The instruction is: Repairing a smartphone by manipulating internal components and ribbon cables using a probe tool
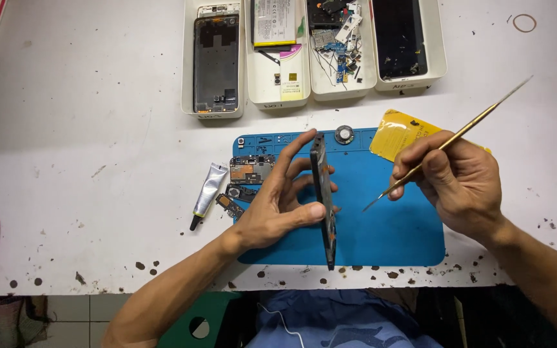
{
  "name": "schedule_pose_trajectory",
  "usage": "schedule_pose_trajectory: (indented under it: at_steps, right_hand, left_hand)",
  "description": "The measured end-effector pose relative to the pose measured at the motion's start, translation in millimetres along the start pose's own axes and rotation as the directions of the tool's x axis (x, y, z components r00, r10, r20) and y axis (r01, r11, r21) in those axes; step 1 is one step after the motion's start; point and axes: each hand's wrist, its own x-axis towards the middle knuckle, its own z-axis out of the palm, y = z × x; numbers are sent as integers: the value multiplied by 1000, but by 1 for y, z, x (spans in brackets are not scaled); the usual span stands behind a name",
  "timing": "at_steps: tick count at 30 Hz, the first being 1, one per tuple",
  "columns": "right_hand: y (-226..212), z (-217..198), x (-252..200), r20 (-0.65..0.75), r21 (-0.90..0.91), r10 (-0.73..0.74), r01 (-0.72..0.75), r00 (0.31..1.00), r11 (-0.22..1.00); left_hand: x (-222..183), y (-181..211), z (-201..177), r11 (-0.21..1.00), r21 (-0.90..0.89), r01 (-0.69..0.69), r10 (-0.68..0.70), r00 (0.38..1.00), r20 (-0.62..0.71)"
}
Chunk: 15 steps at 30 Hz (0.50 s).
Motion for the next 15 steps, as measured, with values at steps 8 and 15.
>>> schedule_pose_trajectory:
  at_steps: [8, 15]
  right_hand:
    - [-6, 14, -4, 137, -10, -91, 93, 986, 996]
    - [-5, 24, -13, 168, -55, -203, 215, 965, 975]
  left_hand:
    - [1, -2, -2, 986, 159, -48, 78, 979, -186]
    - [2, -4, 0, 972, 230, -46, 104, 964, -245]
